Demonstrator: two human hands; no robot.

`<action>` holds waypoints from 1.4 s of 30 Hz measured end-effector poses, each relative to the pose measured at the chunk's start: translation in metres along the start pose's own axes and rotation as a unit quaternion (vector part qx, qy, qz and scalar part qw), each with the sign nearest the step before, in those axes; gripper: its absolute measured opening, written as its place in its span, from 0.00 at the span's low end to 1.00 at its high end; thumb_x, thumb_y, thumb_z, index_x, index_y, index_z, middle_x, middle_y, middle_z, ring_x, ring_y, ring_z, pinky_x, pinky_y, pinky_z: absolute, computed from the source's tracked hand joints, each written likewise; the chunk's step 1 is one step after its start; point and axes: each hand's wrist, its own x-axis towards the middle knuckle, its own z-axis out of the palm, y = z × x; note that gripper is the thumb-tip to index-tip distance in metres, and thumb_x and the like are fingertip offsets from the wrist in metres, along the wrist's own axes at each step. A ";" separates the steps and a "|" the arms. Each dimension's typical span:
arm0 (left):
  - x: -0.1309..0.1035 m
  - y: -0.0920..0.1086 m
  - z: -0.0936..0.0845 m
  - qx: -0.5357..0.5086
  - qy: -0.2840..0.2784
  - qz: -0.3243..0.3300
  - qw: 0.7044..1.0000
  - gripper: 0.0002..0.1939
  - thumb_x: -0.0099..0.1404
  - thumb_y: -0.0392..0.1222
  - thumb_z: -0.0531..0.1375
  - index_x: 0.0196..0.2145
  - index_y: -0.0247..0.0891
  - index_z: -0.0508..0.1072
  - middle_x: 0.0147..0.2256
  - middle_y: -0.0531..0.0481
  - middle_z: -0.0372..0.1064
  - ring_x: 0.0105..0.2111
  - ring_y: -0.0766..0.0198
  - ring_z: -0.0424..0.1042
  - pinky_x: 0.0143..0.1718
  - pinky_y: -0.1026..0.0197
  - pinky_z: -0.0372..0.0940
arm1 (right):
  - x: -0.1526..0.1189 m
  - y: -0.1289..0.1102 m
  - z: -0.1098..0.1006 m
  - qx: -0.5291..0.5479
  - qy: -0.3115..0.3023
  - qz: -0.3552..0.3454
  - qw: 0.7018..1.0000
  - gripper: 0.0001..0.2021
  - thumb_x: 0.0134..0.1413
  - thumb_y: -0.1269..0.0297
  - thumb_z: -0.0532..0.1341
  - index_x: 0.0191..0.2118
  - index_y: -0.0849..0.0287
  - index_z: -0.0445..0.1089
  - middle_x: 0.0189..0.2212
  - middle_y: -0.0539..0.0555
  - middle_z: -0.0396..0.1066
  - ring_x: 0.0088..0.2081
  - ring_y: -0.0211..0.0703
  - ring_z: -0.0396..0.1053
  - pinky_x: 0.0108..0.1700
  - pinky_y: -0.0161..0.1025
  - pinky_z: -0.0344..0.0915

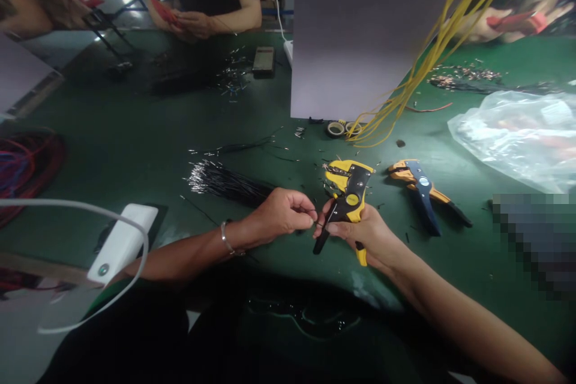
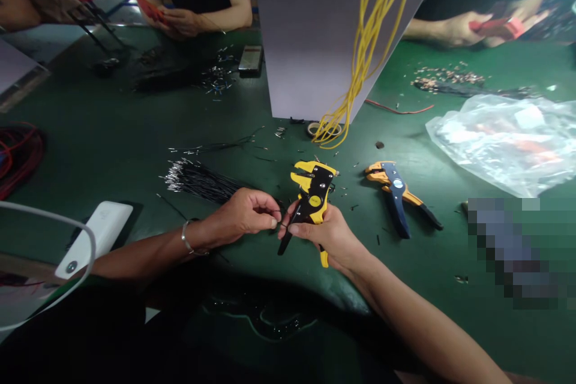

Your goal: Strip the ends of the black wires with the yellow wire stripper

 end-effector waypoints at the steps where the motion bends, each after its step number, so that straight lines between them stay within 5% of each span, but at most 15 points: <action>1: 0.000 0.000 0.000 -0.010 -0.002 -0.004 1.000 0.05 0.46 0.32 0.60 0.26 0.32 0.72 0.20 0.57 0.64 0.16 0.77 0.54 0.15 0.71 0.48 | 0.000 0.000 -0.001 0.003 0.002 0.003 1.000 0.13 0.41 0.68 0.71 0.36 0.59 0.73 0.29 0.53 0.76 0.31 0.45 0.74 0.39 0.43 0.71; 18: -0.002 0.016 -0.017 -0.146 0.007 0.070 0.987 0.04 0.52 0.35 0.61 0.26 0.30 0.69 0.28 0.44 0.73 0.16 0.73 0.65 0.11 0.70 0.49 | 0.002 -0.005 -0.004 0.031 0.032 0.008 0.999 0.15 0.37 0.70 0.72 0.36 0.59 0.73 0.30 0.51 0.74 0.30 0.45 0.74 0.36 0.42 0.71; 22: -0.002 0.015 -0.015 -0.083 0.009 0.077 0.994 0.09 0.50 0.33 0.61 0.32 0.33 0.67 0.35 0.45 0.74 0.15 0.76 0.63 0.11 0.71 0.48 | 0.002 -0.005 -0.003 0.037 0.020 0.009 0.999 0.14 0.38 0.70 0.72 0.36 0.59 0.72 0.30 0.51 0.74 0.31 0.45 0.74 0.37 0.43 0.71; 25: -0.003 0.014 -0.014 0.006 -0.031 0.101 0.994 0.18 0.50 0.31 0.61 0.41 0.34 0.69 0.33 0.49 0.74 0.20 0.75 0.65 0.19 0.70 0.57 | 0.002 -0.004 -0.003 0.028 0.013 0.009 0.999 0.14 0.40 0.69 0.71 0.36 0.59 0.72 0.30 0.52 0.75 0.31 0.45 0.74 0.39 0.44 0.71; 32: -0.005 0.010 -0.011 0.273 -0.056 0.221 0.935 0.07 0.54 0.31 0.58 0.29 0.35 0.76 0.27 0.52 0.72 0.26 0.70 0.67 0.30 0.68 0.59 | 0.002 -0.001 -0.002 0.005 0.005 0.008 1.000 0.14 0.40 0.68 0.71 0.36 0.59 0.72 0.27 0.52 0.76 0.31 0.45 0.74 0.39 0.44 0.70; 42: -0.007 0.011 -0.006 0.285 -0.041 0.246 0.926 0.09 0.54 0.29 0.56 0.26 0.34 0.76 0.25 0.52 0.71 0.24 0.71 0.64 0.27 0.68 0.58 | 0.001 -0.001 -0.002 -0.004 -0.001 0.003 1.000 0.14 0.41 0.68 0.71 0.37 0.58 0.72 0.28 0.52 0.76 0.32 0.46 0.75 0.40 0.44 0.70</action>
